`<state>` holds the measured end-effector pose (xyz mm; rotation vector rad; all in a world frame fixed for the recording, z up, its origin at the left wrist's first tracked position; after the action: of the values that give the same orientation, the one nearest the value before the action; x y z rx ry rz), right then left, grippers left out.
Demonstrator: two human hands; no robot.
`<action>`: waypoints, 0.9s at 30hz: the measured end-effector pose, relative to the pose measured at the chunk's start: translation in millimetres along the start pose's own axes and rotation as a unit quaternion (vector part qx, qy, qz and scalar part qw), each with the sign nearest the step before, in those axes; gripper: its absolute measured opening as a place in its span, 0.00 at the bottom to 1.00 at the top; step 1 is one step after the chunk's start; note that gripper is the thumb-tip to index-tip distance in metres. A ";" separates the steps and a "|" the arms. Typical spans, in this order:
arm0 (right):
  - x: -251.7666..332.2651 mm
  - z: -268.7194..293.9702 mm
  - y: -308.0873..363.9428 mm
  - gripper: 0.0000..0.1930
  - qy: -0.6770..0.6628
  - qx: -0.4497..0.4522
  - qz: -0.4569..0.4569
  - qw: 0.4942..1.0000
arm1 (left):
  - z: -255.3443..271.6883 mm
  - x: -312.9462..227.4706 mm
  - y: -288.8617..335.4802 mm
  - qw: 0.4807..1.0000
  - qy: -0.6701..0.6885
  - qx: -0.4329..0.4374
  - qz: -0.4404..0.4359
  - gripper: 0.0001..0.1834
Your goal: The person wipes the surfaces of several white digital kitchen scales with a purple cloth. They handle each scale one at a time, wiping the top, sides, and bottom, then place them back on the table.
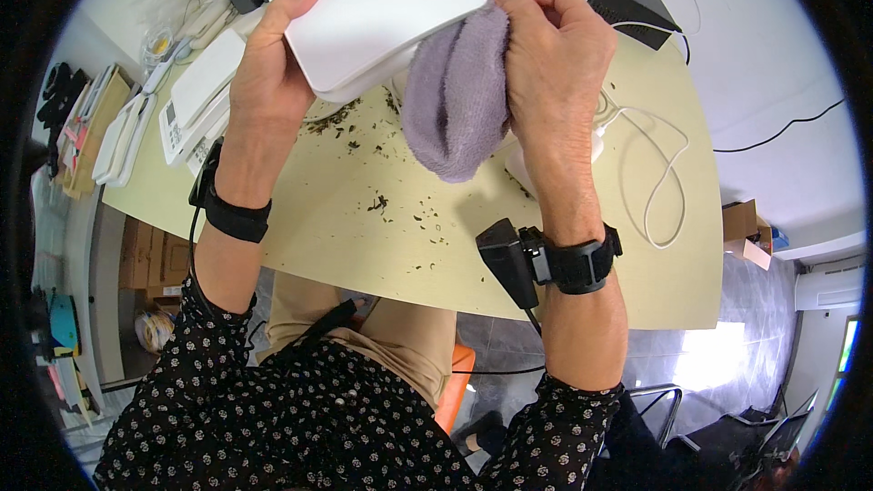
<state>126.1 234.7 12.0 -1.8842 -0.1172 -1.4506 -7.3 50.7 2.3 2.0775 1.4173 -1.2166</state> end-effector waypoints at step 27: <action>-2.5 27.7 -15.3 0.10 0.133 -0.059 -0.004 0.989 | -18.2 7.3 24.2 0.975 -0.082 0.197 0.063 0.18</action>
<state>139.8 263.1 15.0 -1.7631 0.0903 -1.7336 23.3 56.7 2.6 2.2111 1.0152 -1.6804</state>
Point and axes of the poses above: each hand's wrist, its own y-axis away from the middle knuckle, its own z-axis out of the back of the hand, x = y × z, the point moved 2 cm from there along -y, towards the middle knuckle, and after that the axes turned 1 degree about -x, right-handed, at the moved point
